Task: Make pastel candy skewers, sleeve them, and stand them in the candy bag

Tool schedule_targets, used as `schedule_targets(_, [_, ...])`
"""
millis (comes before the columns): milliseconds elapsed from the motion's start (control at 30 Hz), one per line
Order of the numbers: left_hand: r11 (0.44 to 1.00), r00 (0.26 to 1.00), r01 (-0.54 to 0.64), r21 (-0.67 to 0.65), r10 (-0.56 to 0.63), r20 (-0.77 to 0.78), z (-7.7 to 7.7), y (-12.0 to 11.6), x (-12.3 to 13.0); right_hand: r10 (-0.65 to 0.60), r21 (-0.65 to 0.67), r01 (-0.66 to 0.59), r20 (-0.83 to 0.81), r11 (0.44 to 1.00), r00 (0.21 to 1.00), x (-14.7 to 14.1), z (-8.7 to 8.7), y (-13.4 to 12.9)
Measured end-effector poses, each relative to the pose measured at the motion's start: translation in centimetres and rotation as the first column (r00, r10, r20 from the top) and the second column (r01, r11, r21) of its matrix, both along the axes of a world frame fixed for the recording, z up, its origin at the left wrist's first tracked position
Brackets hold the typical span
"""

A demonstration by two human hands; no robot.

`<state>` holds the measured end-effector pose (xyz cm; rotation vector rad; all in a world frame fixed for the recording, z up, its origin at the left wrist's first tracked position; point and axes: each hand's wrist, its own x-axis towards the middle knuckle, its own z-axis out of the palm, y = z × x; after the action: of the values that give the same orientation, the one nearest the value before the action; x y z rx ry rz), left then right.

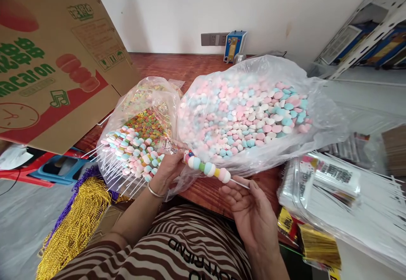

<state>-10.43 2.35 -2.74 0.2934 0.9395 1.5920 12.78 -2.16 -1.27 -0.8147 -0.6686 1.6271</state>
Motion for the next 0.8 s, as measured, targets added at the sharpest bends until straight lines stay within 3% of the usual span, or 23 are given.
schedule_targets(133, [1.0,1.0,0.009,-0.012,-0.009,-0.013,-0.2,0.5,0.2,-0.019,-0.215,0.005,-0.063,0.977,0.998,0.1,-0.4,-0.9])
schedule_targets(333, [0.997,0.987,0.07,0.036,-0.064,-0.15,0.4,1.1,-0.1,0.1,-0.288,-0.104,-0.029,0.952,0.995,0.3,-0.5,-1.8])
schedule_targets(467, [0.995,0.953,0.082,0.058,-0.061,-0.298,0.9,1.5,-0.5,0.239,-0.246,-0.234,-0.008,0.941,0.971,0.3,-0.4,-2.5])
schedule_targets(633, [0.988,0.915,0.133,0.084,-0.09,-0.394,1.3,1.8,-0.7,0.32,-0.198,-0.305,0.046,0.932,0.946,0.1,-0.9,-3.1])
schedule_targets(700, [0.984,0.893,0.154,0.085,-0.102,-0.438,1.5,1.9,-0.8,0.296,-0.157,-0.274,0.137,0.949,0.945,0.4,-1.2,-3.2])
schedule_targets(800, [0.982,0.844,0.178,0.068,-0.117,-0.523,1.6,2.1,-1.0,0.158,-0.027,-0.16,0.396,0.987,0.904,1.0,-1.3,-3.3])
